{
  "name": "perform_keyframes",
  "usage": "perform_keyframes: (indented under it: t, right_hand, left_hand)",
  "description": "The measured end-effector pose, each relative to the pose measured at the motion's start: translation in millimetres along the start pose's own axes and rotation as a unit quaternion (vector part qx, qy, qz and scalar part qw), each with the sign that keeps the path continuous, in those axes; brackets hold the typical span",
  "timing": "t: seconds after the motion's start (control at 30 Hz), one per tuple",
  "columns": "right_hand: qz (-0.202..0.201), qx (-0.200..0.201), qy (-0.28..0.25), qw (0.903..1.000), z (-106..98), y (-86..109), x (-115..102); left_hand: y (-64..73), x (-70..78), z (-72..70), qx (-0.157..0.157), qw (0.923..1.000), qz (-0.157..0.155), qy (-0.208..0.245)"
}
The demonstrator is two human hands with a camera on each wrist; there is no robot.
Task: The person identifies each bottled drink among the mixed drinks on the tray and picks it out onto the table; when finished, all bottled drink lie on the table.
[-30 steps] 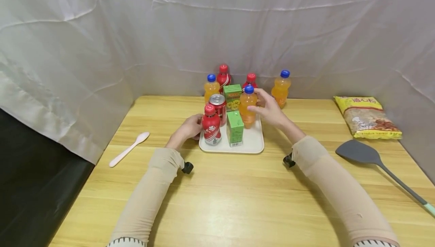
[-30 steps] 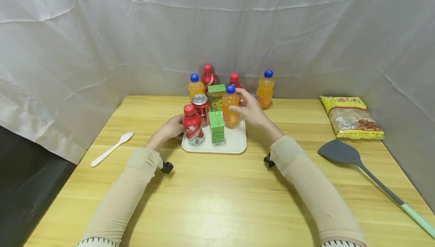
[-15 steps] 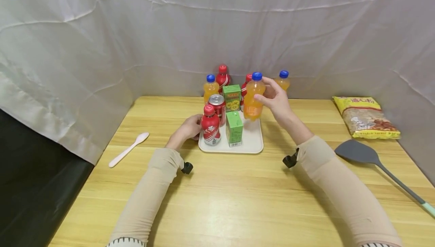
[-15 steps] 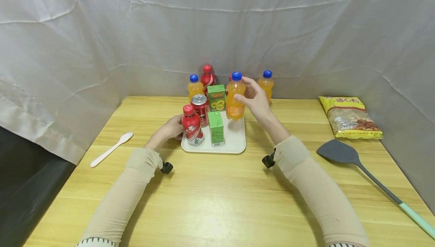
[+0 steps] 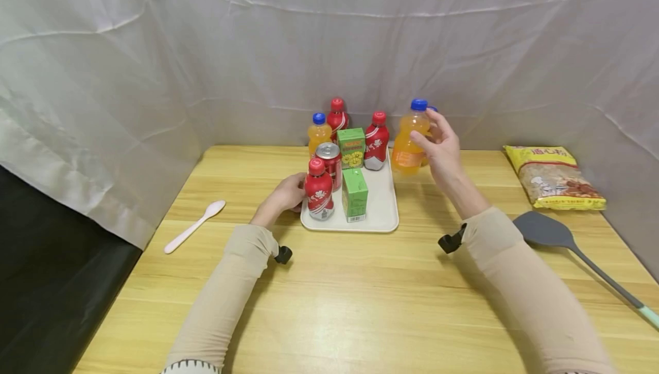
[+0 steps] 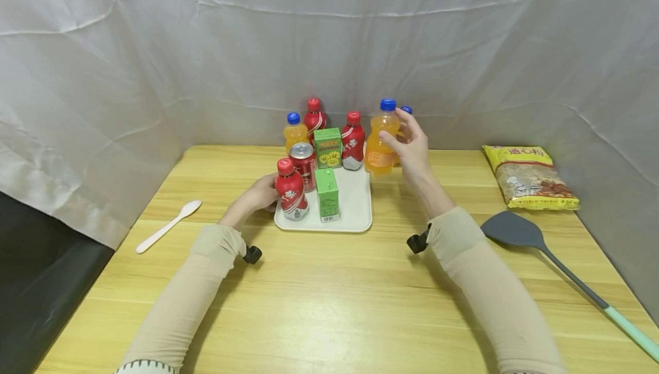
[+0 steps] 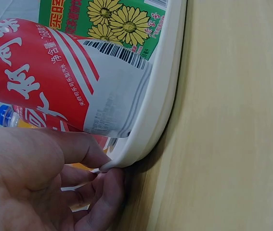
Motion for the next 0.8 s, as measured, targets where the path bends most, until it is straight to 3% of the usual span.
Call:
perform_keyframes:
  t: [0.13, 0.4, 0.8]
  right_hand:
    - [0.000, 0.019, -0.028, 0.9994, -23, -1.7, -1]
    - [0.038, 0.065, -0.024, 0.9969, -74, -3.4, 7]
    - [0.095, 0.138, 0.076, 0.9830, -122, -11.8, 15]
  left_hand:
    - [0.2, 2.3, 0.2, 0.000, 1.0000, 0.001, 0.001]
    - [0.2, 1.4, 0.4, -0.001, 1.0000, -0.003, -0.005]
    - [1.5, 1.4, 1.4, -0.002, 1.0000, -0.004, 0.000]
Point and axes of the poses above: each hand's wrist, its own y-axis away from the middle knuckle, its own z-axis out of the palm, x = y × z, the point moved 9 cm from there along -y, towards the middle knuckle, and after that the axes turned 1 degree about -z, right-handed, at the moved point
